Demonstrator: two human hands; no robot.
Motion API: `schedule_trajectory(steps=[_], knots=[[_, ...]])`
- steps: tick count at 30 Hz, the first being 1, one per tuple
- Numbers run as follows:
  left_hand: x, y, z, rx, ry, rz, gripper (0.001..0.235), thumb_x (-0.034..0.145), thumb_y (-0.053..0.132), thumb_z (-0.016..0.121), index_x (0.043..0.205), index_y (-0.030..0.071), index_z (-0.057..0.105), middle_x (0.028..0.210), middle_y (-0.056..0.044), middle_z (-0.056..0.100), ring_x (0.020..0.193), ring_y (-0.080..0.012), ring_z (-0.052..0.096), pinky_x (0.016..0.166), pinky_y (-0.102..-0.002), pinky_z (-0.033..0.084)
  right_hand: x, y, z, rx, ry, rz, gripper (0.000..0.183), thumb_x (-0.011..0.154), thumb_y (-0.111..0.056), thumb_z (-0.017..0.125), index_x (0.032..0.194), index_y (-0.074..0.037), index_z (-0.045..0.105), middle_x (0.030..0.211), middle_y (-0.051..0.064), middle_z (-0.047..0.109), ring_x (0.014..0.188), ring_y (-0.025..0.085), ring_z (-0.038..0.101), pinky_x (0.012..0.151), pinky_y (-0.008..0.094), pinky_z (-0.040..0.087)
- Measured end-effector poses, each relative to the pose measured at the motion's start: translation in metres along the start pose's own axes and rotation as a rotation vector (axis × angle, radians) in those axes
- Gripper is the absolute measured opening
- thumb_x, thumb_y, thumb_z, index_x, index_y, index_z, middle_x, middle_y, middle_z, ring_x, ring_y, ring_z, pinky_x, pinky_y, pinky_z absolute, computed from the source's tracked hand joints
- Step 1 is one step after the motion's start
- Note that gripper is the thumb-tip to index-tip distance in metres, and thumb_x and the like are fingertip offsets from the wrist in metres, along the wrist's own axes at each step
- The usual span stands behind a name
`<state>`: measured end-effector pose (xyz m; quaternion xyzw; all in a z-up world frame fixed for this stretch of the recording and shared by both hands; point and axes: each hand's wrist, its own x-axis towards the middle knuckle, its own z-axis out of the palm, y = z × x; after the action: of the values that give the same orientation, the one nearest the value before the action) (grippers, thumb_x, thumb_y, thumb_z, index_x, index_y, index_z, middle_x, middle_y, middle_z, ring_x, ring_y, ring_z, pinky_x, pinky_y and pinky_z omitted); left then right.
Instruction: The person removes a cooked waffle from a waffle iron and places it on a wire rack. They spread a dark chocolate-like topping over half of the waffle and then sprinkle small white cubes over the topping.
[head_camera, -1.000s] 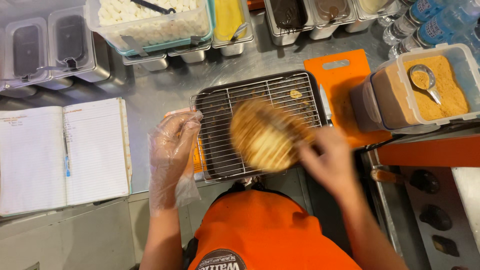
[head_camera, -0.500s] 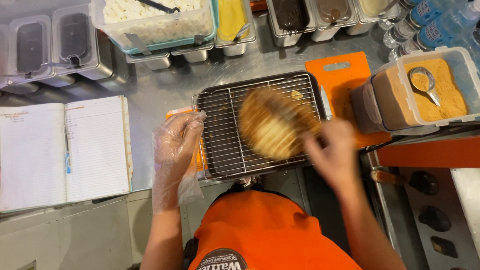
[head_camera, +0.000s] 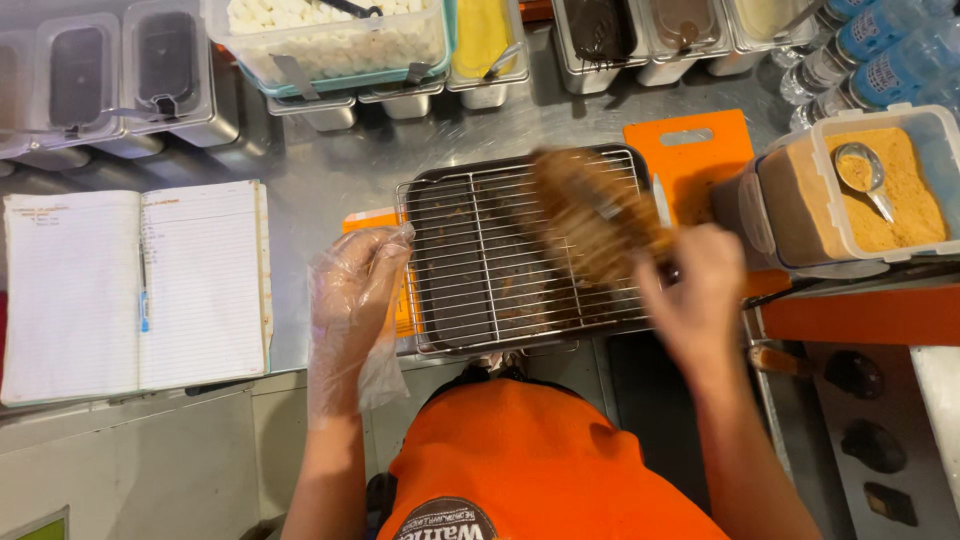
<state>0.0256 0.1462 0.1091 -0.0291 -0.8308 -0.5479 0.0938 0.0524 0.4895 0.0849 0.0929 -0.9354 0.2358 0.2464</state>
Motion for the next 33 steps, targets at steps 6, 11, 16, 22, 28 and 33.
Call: schedule_trajectory(steps=[6,11,16,22,28,33], knots=[[0.001,-0.005,-0.001,0.533,0.015,0.49,0.013,0.103,0.008,0.066,0.104,-0.001,0.075,0.101,-0.015,0.076,0.094,-0.0268,0.072,0.081,-0.036,0.055,0.006,0.001,0.015,0.014,0.036,0.048,0.017,0.087,-0.008,0.076,0.093,0.0,0.062,0.088,0.015,0.055,0.087,0.036,0.054,0.078,0.048,0.042],[0.006,0.003,-0.001,0.058,0.019,0.073,0.02,0.097,0.013,0.064,0.107,0.001,0.076,0.101,-0.015,0.078,0.092,-0.0227,0.076,0.083,-0.034,0.057,-0.012,-0.035,0.028,0.461,-0.476,0.261,0.024,0.076,-0.019,0.079,0.092,-0.003,0.072,0.071,0.012,0.055,0.064,0.028,0.059,0.058,0.039,0.048],[0.01,0.0,0.001,0.053,0.006,0.053,0.021,0.098,0.016,0.063,0.106,0.002,0.077,0.101,-0.016,0.079,0.09,-0.0221,0.076,0.081,-0.034,0.06,0.011,0.019,-0.006,-0.092,0.09,0.035,0.015,0.092,-0.006,0.079,0.098,0.0,0.066,0.09,0.015,0.059,0.088,0.035,0.057,0.08,0.045,0.045],[0.01,-0.011,0.03,-0.076,-0.083,0.099,0.031,0.102,0.021,0.065,0.12,-0.003,0.067,0.111,-0.018,0.073,0.102,-0.0229,0.071,0.089,-0.037,0.058,-0.007,0.011,0.019,0.445,-0.143,0.35,0.015,0.086,-0.008,0.08,0.096,0.001,0.073,0.086,0.006,0.06,0.076,0.017,0.055,0.065,0.031,0.044],[0.024,0.003,0.04,-0.269,-0.326,-0.21,0.036,0.101,0.028,0.065,0.119,-0.003,0.071,0.091,-0.016,0.067,0.082,-0.0185,0.062,0.073,-0.039,0.054,-0.002,-0.014,0.023,0.931,-0.392,0.526,0.025,0.084,-0.009,0.077,0.107,-0.001,0.074,0.098,0.002,0.063,0.087,0.007,0.059,0.073,0.024,0.048],[0.042,0.024,0.033,-0.355,-0.498,-0.151,0.035,0.09,0.03,0.071,0.107,0.0,0.073,0.093,-0.006,0.075,0.086,-0.0172,0.073,0.076,-0.035,0.064,0.013,-0.009,0.005,0.711,-0.495,0.181,0.031,0.078,-0.011,0.082,0.105,-0.001,0.07,0.093,0.004,0.059,0.085,0.013,0.058,0.074,0.027,0.048]])
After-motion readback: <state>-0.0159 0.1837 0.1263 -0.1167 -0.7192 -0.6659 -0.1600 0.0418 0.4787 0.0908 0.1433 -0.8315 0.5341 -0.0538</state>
